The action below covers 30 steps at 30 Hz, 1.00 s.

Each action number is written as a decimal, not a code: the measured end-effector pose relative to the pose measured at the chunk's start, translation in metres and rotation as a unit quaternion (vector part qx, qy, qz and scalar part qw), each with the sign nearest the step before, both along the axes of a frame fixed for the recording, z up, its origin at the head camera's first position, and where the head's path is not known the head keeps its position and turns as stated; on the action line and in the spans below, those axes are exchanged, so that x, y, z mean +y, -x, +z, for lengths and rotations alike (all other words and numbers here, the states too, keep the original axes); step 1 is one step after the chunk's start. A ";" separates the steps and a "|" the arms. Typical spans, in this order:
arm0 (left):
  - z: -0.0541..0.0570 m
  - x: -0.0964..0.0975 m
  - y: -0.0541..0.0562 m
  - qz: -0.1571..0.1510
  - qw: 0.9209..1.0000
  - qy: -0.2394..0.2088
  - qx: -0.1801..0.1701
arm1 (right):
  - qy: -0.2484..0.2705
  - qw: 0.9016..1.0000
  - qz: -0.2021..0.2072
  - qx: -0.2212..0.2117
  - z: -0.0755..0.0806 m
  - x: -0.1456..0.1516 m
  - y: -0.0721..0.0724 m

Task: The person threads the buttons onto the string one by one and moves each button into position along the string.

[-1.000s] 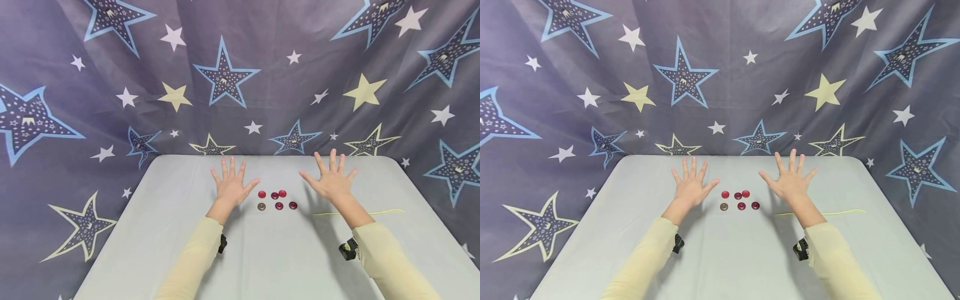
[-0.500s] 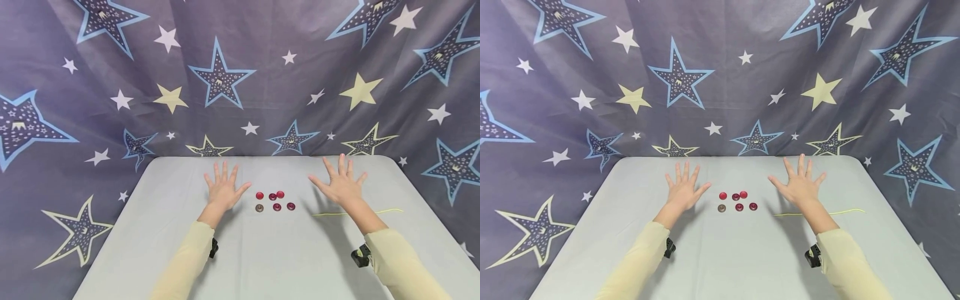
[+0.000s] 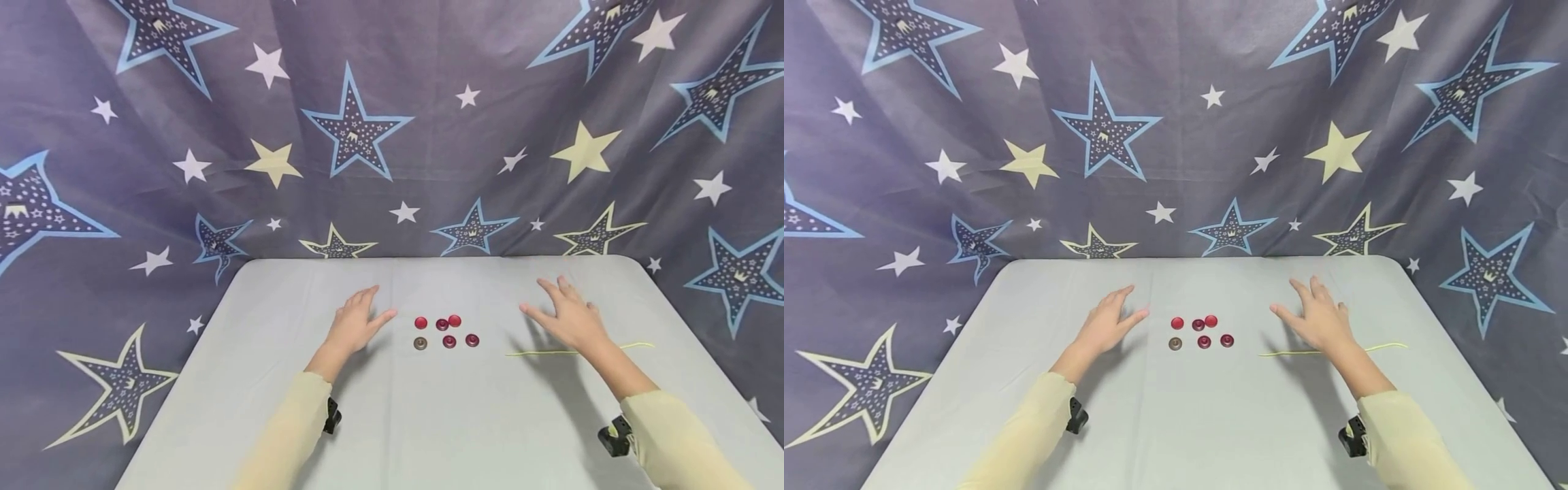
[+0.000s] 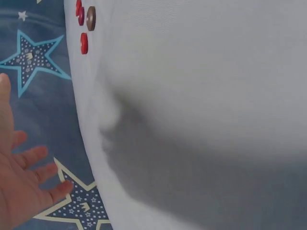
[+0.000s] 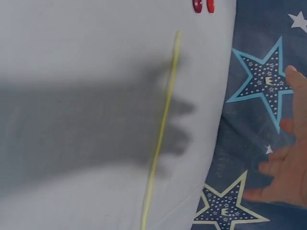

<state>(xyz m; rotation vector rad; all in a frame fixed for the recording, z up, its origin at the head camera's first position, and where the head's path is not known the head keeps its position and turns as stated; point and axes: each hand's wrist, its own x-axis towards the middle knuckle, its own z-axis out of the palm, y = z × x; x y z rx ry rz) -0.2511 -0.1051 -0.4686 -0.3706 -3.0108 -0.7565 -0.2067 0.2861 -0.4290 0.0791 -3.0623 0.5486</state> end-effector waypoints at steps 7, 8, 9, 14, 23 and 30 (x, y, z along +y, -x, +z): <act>-0.007 -0.003 -0.005 -0.039 0.997 -0.052 -0.039 | 0.036 0.993 0.110 0.025 -0.016 0.006 -0.003; -0.009 -0.003 -0.006 -0.044 0.997 -0.057 -0.042 | 0.041 0.991 0.122 0.025 -0.018 0.006 -0.005; -0.010 -0.003 -0.007 -0.051 0.996 -0.062 -0.044 | 0.048 0.990 0.132 0.024 -0.019 0.006 -0.006; -0.016 -0.002 -0.013 -0.091 0.992 -0.080 -0.045 | 0.058 0.985 0.164 0.009 -0.033 0.003 -0.010; -0.025 0.008 -0.018 -0.138 0.988 -0.058 -0.030 | 0.049 0.982 0.180 -0.020 -0.054 -0.005 -0.017; -0.025 0.016 -0.021 -0.144 0.988 -0.040 -0.033 | 0.046 0.982 0.183 -0.009 -0.062 -0.008 -0.015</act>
